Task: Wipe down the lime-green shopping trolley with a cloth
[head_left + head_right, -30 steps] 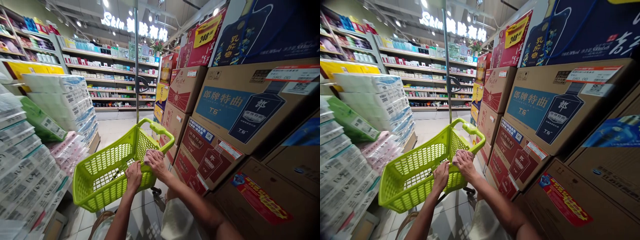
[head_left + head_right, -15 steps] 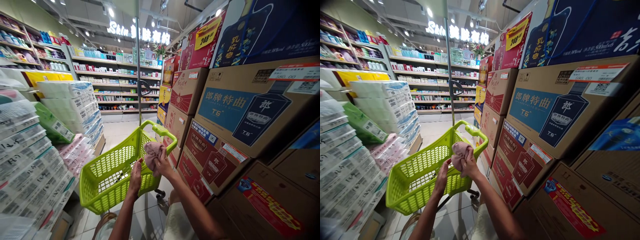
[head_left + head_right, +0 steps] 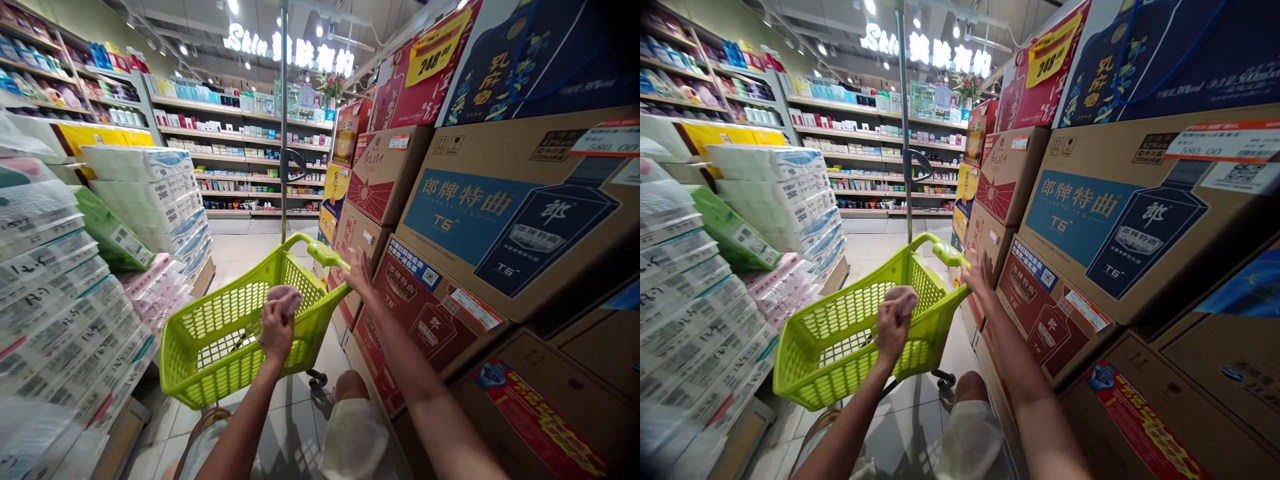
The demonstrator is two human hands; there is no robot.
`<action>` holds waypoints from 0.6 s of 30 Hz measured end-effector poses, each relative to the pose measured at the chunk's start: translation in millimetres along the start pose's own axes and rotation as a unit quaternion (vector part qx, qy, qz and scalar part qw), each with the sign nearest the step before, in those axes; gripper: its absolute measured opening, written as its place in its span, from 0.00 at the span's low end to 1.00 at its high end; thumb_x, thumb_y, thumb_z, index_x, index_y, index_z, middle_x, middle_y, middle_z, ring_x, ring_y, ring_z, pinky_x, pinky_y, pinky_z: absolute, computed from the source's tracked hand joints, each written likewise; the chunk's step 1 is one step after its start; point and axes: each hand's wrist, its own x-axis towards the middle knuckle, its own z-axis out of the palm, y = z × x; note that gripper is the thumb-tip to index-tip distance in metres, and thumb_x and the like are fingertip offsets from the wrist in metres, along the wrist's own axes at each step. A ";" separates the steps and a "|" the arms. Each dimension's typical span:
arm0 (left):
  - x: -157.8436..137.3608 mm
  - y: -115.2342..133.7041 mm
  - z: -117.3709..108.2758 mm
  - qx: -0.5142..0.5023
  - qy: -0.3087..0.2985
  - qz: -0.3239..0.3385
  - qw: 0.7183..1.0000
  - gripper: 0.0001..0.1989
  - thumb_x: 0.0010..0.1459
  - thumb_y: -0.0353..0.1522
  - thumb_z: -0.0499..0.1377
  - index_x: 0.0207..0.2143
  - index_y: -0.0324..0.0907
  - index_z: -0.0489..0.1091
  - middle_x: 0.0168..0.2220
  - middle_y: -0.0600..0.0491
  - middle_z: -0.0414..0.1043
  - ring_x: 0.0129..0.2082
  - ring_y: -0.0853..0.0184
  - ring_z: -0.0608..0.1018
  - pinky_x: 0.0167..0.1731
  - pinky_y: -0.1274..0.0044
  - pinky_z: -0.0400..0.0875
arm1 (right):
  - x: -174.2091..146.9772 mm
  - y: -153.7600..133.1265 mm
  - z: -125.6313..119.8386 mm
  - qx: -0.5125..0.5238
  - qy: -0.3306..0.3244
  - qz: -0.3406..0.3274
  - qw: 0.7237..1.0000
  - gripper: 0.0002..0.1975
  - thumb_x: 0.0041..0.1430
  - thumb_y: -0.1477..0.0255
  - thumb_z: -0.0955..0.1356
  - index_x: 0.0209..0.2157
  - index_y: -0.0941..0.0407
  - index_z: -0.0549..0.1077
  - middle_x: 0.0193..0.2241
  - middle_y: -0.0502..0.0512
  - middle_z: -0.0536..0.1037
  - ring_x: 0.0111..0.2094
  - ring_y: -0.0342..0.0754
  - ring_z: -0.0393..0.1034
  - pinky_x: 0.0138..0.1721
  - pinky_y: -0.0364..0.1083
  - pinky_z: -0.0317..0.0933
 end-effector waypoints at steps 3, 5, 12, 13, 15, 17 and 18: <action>-24.7 9.3 22.5 0.129 -0.074 0.076 0.986 0.21 0.58 0.23 0.55 0.49 0.49 0.78 0.58 0.45 0.73 0.61 0.48 0.72 0.64 0.49 0.59 | 15.0 2.2 9.8 -0.040 -0.116 0.065 0.990 0.27 0.68 0.67 0.63 0.67 0.52 0.64 0.61 0.59 0.73 0.58 0.54 0.70 0.58 0.49 0.65; -37.5 1.4 24.9 0.173 -0.102 0.130 0.971 0.26 0.59 0.22 0.53 0.55 0.52 0.76 0.60 0.47 0.74 0.63 0.51 0.70 0.66 0.52 0.55 | 15.7 3.1 13.5 -0.043 -0.143 0.066 0.987 0.24 0.68 0.67 0.62 0.64 0.48 0.66 0.55 0.55 0.78 0.53 0.53 0.74 0.53 0.48 0.68; -44.0 -38.9 3.5 0.256 -0.014 0.128 0.958 0.20 0.64 0.28 0.54 0.55 0.47 0.76 0.48 0.45 0.80 0.49 0.53 0.76 0.56 0.60 0.63 | 27.1 -2.6 12.9 -0.084 -0.193 0.071 0.975 0.23 0.62 0.65 0.68 0.57 0.57 0.69 0.54 0.67 0.78 0.55 0.62 0.75 0.52 0.53 0.68; -43.2 -34.3 7.9 0.256 -0.008 0.125 0.958 0.17 0.65 0.30 0.54 0.52 0.46 0.77 0.48 0.44 0.80 0.48 0.53 0.76 0.56 0.59 0.63 | 28.7 -5.0 13.9 -0.085 -0.199 0.072 0.974 0.23 0.62 0.63 0.68 0.57 0.58 0.68 0.53 0.68 0.78 0.55 0.62 0.75 0.52 0.52 0.68; -41.5 -19.5 21.0 0.242 -0.019 0.145 0.959 0.16 0.66 0.34 0.55 0.53 0.47 0.77 0.50 0.44 0.79 0.50 0.52 0.75 0.56 0.59 0.62 | 29.2 -9.6 17.2 -0.081 -0.211 0.074 0.971 0.25 0.65 0.60 0.66 0.58 0.58 0.65 0.53 0.67 0.78 0.54 0.61 0.75 0.51 0.52 0.68; -40.0 -6.5 31.2 0.223 -0.043 0.174 0.958 0.19 0.67 0.35 0.55 0.58 0.49 0.74 0.56 0.45 0.77 0.54 0.51 0.74 0.57 0.58 0.61 | 26.6 -13.4 20.8 -0.078 -0.223 0.075 0.969 0.27 0.68 0.58 0.64 0.61 0.58 0.62 0.52 0.67 0.78 0.54 0.59 0.75 0.51 0.52 0.68; -39.8 -4.3 32.1 0.216 -0.052 0.186 0.957 0.20 0.68 0.35 0.54 0.60 0.50 0.72 0.58 0.46 0.76 0.55 0.52 0.73 0.57 0.58 0.61 | 24.9 -14.8 22.2 -0.077 -0.228 0.074 0.968 0.27 0.68 0.58 0.64 0.62 0.58 0.61 0.52 0.66 0.79 0.54 0.59 0.75 0.52 0.52 0.67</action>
